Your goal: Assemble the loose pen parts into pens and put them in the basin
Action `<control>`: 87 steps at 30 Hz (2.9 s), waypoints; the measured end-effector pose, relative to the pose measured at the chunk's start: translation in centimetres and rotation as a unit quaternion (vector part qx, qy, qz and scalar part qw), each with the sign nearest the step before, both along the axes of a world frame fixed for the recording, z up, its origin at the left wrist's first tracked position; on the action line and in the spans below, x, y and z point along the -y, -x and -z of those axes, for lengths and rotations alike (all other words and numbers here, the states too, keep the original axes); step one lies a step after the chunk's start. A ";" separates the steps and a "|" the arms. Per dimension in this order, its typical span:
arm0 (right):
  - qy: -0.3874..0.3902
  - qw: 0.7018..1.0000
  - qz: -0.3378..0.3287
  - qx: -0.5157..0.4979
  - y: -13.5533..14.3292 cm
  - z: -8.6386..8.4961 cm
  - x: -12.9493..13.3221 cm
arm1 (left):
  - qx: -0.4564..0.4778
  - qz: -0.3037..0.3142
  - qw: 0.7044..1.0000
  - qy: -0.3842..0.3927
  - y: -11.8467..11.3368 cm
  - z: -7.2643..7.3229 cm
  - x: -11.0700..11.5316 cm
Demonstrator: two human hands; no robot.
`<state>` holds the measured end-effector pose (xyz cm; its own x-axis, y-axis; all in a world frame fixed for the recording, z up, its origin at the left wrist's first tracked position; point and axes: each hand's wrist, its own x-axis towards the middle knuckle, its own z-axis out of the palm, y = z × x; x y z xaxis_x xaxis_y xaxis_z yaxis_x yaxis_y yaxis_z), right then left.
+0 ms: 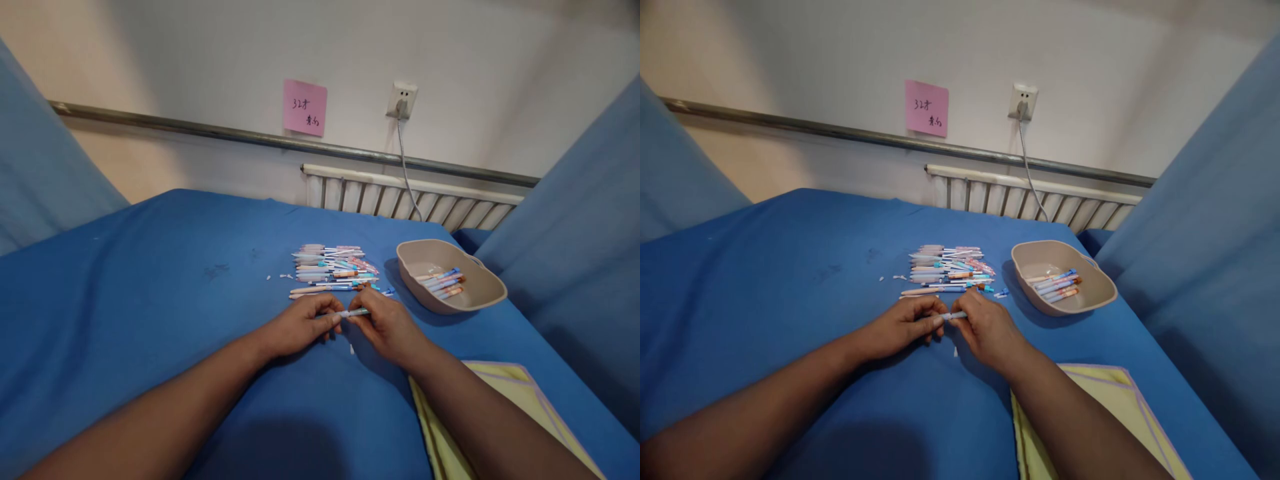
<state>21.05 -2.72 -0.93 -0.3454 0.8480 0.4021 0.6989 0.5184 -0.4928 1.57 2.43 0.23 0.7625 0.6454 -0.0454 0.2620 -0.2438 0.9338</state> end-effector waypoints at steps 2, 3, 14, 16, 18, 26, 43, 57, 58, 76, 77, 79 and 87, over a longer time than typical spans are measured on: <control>0.008 1.000 -0.002 0.014 0.0 -0.1 0.0 | -0.001 0.005 1.000 -0.015 0.0 0.0 0.0; 0.018 1.000 0.004 0.025 0.0 0.0 -0.1 | -0.004 0.005 0.999 -0.033 0.1 0.0 0.1; 0.057 0.997 0.015 -0.047 0.3 0.5 -0.4 | -0.027 0.021 0.998 -0.048 0.2 0.7 -0.4; 0.073 0.997 0.016 -0.027 0.3 0.6 -0.5 | -0.046 0.021 0.995 -0.089 0.3 0.6 -0.4; 0.093 0.995 0.015 -0.014 0.3 0.6 -0.6 | -0.066 0.021 0.989 -0.131 0.3 0.4 -0.5; 0.085 0.995 0.030 -0.051 0.8 0.5 -0.5 | -0.096 0.027 0.979 -0.180 0.5 0.2 -0.7; 0.195 0.953 0.029 -0.229 0.7 1.9 -1.2 | -0.102 -0.017 0.962 -0.254 0.4 0.0 -0.5; 0.296 0.925 -0.007 -0.236 1.0 1.5 -1.1 | -0.146 0.015 0.923 -0.355 0.4 -0.2 0.1; 0.297 0.927 -0.005 -0.228 1.1 1.6 -1.1 | -0.154 0.022 0.919 -0.361 0.4 -0.2 0.2; 0.071 0.948 0.301 0.080 -2.8 1.7 -2.6 | -0.138 -0.066 0.952 -0.266 0.8 -0.5 -1.0; 0.086 0.945 0.296 0.106 -2.9 1.8 -2.6 | -0.133 -0.068 0.954 -0.262 0.7 -0.5 -1.0; 0.114 0.941 0.286 0.142 -2.9 2.0 -2.5 | -0.118 -0.068 0.957 -0.258 0.7 -0.5 -0.9; 0.140 0.931 0.290 0.173 -3.2 1.6 -2.4 | -0.075 -0.066 0.964 -0.248 0.8 -0.5 -0.9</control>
<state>24.28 -0.28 -2.54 0.1344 0.9871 0.0865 0.9633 -0.1097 -0.2450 0.81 3.36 0.72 0.6805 0.7077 0.1898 0.4447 -0.6048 0.6606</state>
